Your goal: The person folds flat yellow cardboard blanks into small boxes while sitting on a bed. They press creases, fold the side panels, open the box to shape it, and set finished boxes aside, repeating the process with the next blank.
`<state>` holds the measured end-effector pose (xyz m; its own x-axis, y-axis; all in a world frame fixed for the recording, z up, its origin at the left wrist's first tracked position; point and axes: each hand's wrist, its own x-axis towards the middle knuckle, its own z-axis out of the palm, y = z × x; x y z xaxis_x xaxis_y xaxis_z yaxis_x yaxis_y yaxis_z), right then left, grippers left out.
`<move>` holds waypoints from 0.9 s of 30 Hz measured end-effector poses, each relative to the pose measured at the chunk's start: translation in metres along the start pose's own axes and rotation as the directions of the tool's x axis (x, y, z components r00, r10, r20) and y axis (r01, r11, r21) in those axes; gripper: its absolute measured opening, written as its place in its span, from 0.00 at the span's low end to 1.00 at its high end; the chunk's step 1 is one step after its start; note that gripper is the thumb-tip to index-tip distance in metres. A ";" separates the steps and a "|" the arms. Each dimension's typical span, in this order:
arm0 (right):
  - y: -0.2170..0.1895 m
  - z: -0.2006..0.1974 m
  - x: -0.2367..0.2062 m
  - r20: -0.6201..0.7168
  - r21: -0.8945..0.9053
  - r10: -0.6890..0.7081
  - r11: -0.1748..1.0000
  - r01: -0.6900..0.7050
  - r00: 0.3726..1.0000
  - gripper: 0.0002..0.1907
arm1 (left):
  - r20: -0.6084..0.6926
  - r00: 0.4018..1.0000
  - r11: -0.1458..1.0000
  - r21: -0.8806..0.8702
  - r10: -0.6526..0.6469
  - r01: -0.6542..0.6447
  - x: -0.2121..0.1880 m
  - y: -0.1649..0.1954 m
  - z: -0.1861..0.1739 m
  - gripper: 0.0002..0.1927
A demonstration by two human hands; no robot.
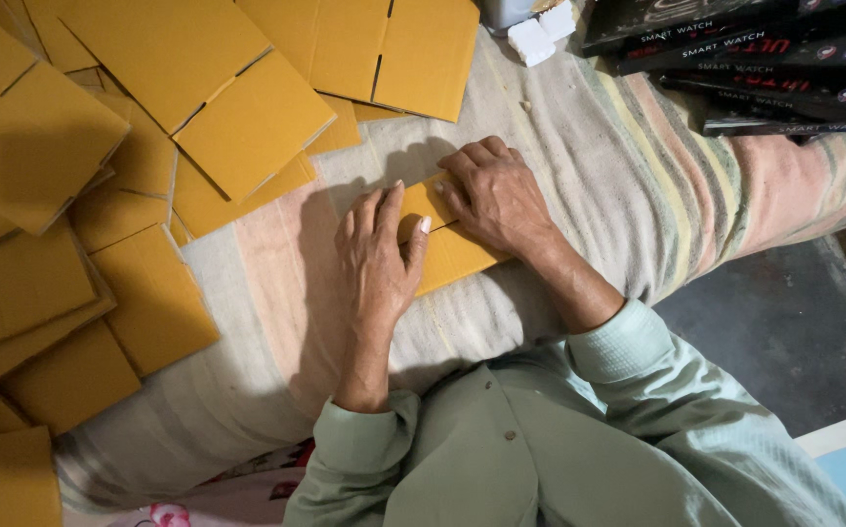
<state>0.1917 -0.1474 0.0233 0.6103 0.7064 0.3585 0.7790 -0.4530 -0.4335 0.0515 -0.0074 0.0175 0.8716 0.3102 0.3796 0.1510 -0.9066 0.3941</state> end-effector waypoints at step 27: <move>0.000 0.001 0.000 -0.008 0.001 -0.014 1.000 0.014 1.000 0.16 | -0.010 1.000 1.000 -0.003 0.015 -0.015 0.001 -0.001 0.000 0.27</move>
<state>0.1919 -0.1472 0.0224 0.6005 0.7084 0.3709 0.7872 -0.4425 -0.4295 0.0520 -0.0063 0.0179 0.8691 0.2992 0.3940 0.1361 -0.9103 0.3910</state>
